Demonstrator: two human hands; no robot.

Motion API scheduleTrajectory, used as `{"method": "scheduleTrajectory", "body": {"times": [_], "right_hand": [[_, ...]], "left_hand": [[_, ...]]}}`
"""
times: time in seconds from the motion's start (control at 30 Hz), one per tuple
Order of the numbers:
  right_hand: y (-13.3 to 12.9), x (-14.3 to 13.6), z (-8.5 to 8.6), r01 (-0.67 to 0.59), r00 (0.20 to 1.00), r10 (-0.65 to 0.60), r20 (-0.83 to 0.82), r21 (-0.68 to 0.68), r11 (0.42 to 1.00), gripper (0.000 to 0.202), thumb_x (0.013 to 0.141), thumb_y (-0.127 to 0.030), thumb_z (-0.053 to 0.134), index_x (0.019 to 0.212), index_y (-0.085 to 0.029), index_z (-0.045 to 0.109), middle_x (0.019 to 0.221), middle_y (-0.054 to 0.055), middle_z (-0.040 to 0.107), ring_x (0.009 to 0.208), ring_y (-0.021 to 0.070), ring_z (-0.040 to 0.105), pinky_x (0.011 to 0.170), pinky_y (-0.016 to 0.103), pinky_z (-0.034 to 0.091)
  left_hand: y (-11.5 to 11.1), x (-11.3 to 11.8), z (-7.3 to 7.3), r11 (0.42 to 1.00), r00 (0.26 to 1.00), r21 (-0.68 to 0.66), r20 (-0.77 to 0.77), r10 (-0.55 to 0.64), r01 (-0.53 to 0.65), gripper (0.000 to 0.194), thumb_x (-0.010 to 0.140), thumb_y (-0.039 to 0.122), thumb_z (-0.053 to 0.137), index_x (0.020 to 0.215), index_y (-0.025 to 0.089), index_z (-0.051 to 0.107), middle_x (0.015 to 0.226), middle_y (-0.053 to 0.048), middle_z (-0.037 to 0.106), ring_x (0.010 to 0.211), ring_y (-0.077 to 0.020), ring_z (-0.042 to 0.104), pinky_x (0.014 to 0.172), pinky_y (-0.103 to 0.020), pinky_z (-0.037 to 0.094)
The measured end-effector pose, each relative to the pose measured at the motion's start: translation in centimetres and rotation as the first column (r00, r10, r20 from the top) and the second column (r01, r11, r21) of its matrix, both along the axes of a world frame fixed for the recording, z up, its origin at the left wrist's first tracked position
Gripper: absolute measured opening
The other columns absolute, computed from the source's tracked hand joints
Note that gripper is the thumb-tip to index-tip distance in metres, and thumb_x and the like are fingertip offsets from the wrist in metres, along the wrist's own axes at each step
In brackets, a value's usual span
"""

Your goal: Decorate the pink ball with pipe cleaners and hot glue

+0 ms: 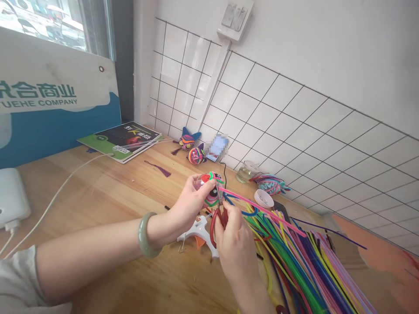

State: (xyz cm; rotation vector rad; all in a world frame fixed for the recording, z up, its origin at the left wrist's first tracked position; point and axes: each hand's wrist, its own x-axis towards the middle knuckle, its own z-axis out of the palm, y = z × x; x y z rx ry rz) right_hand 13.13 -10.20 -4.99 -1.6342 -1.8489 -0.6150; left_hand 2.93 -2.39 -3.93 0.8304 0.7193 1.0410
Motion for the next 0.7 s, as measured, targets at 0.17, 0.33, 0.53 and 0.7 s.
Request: {"method": "scheduleTrajectory", "body": {"times": [0.17,0.33,0.53,0.7], "right_hand": [[-0.1,0.3,0.0,-0.032,0.992,0.023,-0.121,-0.075,0.997,0.025,0.096,-0.03,0.034,0.107,-0.014,0.05,0.084,0.013,0.071,0.074,0.0244,0.071,0.06,0.036,0.057],[-1.4,0.6,1.7,-0.117,0.872,-0.005,-0.49,-0.22,0.969,0.026,0.091,-0.035,0.045,0.112,-0.02,0.047,0.088,0.008,0.072,0.074,0.0196,0.071,0.06,0.029,0.057],[-4.0,5.9,2.7,0.052,0.78,-0.111,-0.616,-0.113,0.992,0.04,0.082,-0.045,0.055,0.113,-0.021,0.047,0.093,0.01,0.071,0.079,0.0206,0.07,0.067,0.03,0.055],[-5.0,14.4,-1.5,0.473,0.834,-0.548,-0.064,-0.43,0.769,0.038,0.087,-0.04,0.042,0.114,-0.017,0.055,0.091,0.014,0.071,0.077,0.0283,0.069,0.065,0.037,0.051]], "left_hand": [[0.2,0.0,-0.3,1.0,1.0,0.018,-0.004,-0.005,0.005,0.044,0.081,0.048,0.061,0.111,0.021,0.045,0.099,-0.005,0.06,0.078,-0.0153,0.062,0.058,-0.023,0.047],[0.6,-0.1,0.4,0.999,0.999,-0.025,-0.016,0.031,-0.031,0.041,0.079,0.044,0.064,0.108,0.021,0.048,0.106,-0.005,0.061,0.083,-0.0138,0.061,0.063,-0.023,0.048],[1.3,-0.5,0.6,0.999,0.996,-0.049,0.086,0.013,-0.008,0.038,0.077,0.043,0.066,0.104,0.02,0.051,0.103,-0.005,0.062,0.084,-0.015,0.062,0.069,-0.028,0.053],[1.5,-0.6,0.5,0.998,0.986,-0.015,0.157,-0.061,0.064,0.034,0.078,0.044,0.065,0.098,0.019,0.053,0.096,-0.004,0.063,0.08,-0.0149,0.062,0.074,-0.034,0.055]]}}
